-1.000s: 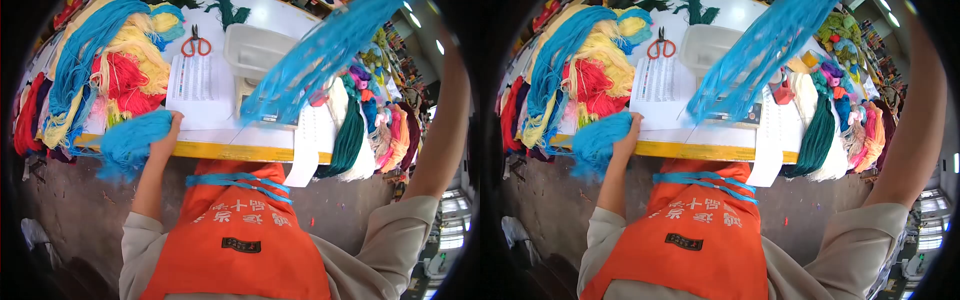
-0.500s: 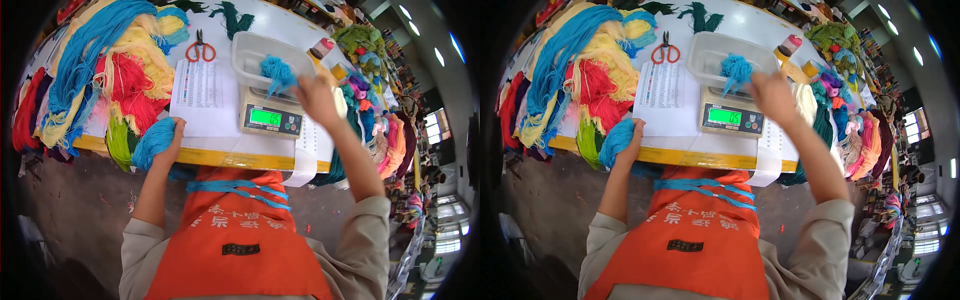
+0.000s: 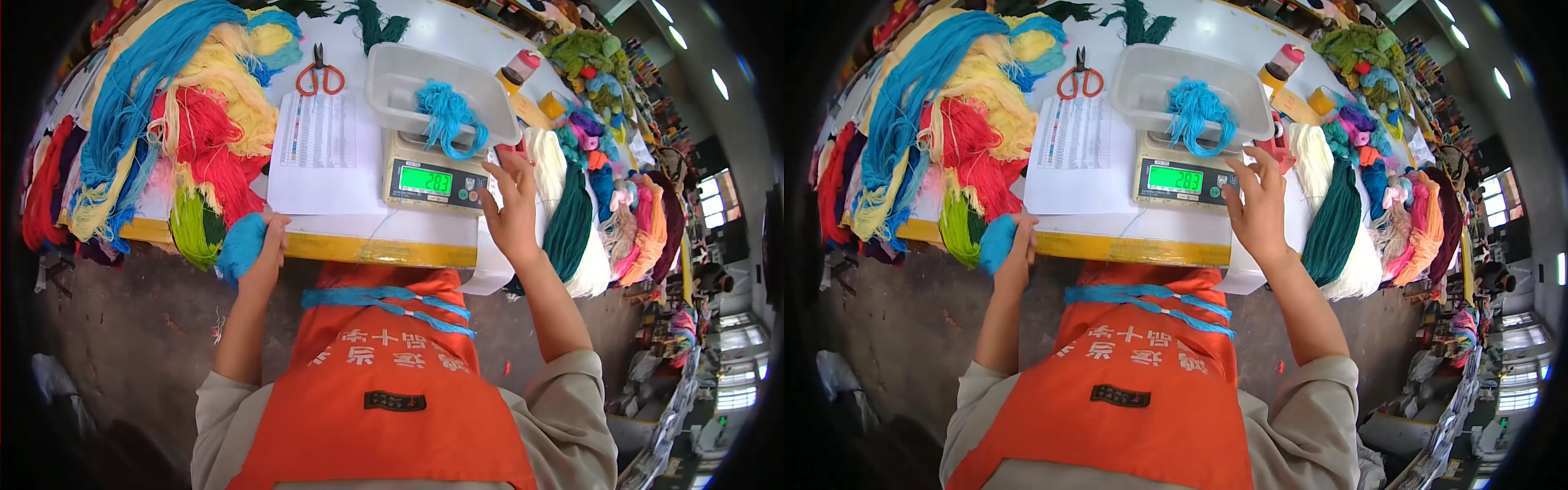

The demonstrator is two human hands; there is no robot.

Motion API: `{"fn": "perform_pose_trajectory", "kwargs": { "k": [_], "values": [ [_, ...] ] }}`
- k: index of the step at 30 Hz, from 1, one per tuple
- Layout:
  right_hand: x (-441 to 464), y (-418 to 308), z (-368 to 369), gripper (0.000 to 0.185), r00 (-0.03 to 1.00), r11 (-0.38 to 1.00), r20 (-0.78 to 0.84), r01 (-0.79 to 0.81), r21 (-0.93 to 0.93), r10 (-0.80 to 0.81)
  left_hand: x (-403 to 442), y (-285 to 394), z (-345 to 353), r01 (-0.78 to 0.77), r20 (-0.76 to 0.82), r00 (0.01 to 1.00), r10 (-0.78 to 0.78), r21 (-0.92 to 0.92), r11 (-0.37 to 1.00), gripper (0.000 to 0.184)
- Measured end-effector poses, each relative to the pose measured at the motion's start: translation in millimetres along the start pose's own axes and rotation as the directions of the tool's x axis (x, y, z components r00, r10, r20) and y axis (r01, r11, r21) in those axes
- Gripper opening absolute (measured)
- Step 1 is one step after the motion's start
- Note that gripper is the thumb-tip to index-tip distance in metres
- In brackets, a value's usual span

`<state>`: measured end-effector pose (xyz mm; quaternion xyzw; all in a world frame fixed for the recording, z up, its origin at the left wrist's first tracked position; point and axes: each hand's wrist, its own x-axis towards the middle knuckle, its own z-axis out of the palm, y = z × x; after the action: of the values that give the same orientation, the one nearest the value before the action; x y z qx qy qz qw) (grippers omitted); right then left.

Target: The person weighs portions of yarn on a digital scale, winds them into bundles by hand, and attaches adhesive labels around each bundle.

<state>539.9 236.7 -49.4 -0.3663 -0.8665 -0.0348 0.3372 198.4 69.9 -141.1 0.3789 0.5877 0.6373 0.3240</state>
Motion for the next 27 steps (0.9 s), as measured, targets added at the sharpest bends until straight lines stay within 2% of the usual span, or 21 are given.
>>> {"fn": "perform_pose_trajectory", "kwargs": {
  "k": [2,4,6,7,8,9,11,13,15,17,18,19,20,21,22,23,24,25,26,27],
  "values": [
    [5.7,2.8,2.5,0.048,1.0,1.0,-0.008,0.002,0.002,-0.002,-16.6,10.1,-6.9,-0.038,0.006,0.999,0.038,-0.011,0.999,0.014],
    [11.8,6.7,8.9,0.049,1.0,0.999,0.003,-0.022,0.046,0.022,-30.1,18.9,-15.0,-0.05,-0.058,0.997,0.043,-0.129,0.99,0.012],
    [20.6,3.7,13.4,0.05,1.0,0.997,0.005,0.018,-0.072,-0.018,-37.4,24.6,-24.4,-0.037,-0.051,0.998,0.03,-0.154,0.987,0.012],
    [25.1,1.2,16.8,0.05,1.0,0.998,0.001,0.016,-0.064,-0.016,-40.8,34.1,-27.1,0.007,0.004,1.0,-0.006,-0.227,0.974,0.014],
    [29.4,-2.1,20.6,0.048,1.0,0.99,0.029,0.016,-0.14,-0.012,-43.9,43.5,-29.0,0.056,0.062,0.997,-0.039,-0.295,0.954,0.015],
    [33.0,-4.8,24.8,0.046,0.998,0.976,0.056,0.018,-0.216,-0.006,-47.1,52.0,-28.7,0.054,0.06,0.997,-0.038,-0.288,0.956,0.015],
    [36.9,-5.9,34.9,0.04,0.998,0.961,0.043,0.048,-0.273,-0.038,-53.0,68.7,-21.8,0.081,0.207,0.978,-0.036,-0.214,0.973,0.018],
    [36.4,-12.7,38.9,0.035,0.997,0.939,0.034,0.078,-0.334,-0.071,-52.0,79.7,-10.6,0.012,0.31,0.949,0.066,-0.244,0.97,0.017],
    [33.4,-28.5,34.3,0.028,0.987,0.96,-0.006,0.152,-0.233,-0.158,-49.3,83.8,3.0,0.021,0.368,0.926,0.087,-0.281,0.96,0.016],
    [22.8,-56.6,23.0,0.022,0.99,0.991,0.048,0.132,0.031,-0.133,-42.9,77.4,20.3,0.158,0.433,0.901,-0.023,-0.278,0.948,0.015],
    [16.2,-72.1,15.4,0.019,0.987,0.979,0.106,0.1,0.178,-0.12,-39.0,77.8,31.4,0.197,0.447,0.886,-0.12,-0.13,0.972,0.014],
    [8.5,-93.0,8.4,0.017,0.972,0.932,0.229,-0.041,0.361,-0.045,-37.4,83.3,50.1,-0.033,0.37,0.927,0.065,-0.091,0.995,0.015],
    [1.0,-111.7,1.1,0.015,0.934,0.839,0.358,-0.204,0.505,0.012,-37.4,87.0,64.2,-0.257,0.309,0.916,0.256,-0.037,0.966,0.015],
    [-5.2,-122.3,-6.9,0.016,0.915,0.85,0.397,-0.15,0.505,-0.074,-39.7,83.9,63.7,-0.089,0.38,0.92,0.099,-0.044,0.995,0.021],
    [-10.6,-128.8,-14.1,0.016,0.887,0.856,0.434,-0.097,0.508,-0.158,-37.7,89.3,73.0,-0.364,0.371,0.862,0.346,-0.021,0.931,0.024],
    [-16.0,-132.6,-20.5,0.018,0.796,0.8,0.56,-0.175,0.574,-0.228,-32.8,98.0,82.9,-0.609,0.369,0.736,0.568,-0.005,0.793,0.027],
    [-21.2,-132.0,-25.1,0.017,0.808,0.767,0.551,-0.212,0.605,-0.211,-25.2,103.1,88.9,-0.709,0.459,0.622,0.634,-0.014,0.705,0.032],
    [-26.9,-130.9,-29.0,0.016,0.817,0.732,0.542,-0.246,0.636,-0.196,-27.1,104.3,91.9,-0.701,0.474,0.616,0.629,-0.033,0.712,0.032],
    [-32.7,-124.8,-31.6,0.017,0.839,0.732,0.535,-0.299,0.612,-0.104,-30.0,104.4,93.8,-0.695,0.625,0.592,0.509,0.077,0.715,0.033],
    [-37.6,-114.7,-32.3,0.017,0.793,0.666,0.608,-0.433,0.608,-0.04,-33.6,103.2,95.5,-0.698,0.747,0.558,0.362,0.187,0.691,0.033]
  ]
}}
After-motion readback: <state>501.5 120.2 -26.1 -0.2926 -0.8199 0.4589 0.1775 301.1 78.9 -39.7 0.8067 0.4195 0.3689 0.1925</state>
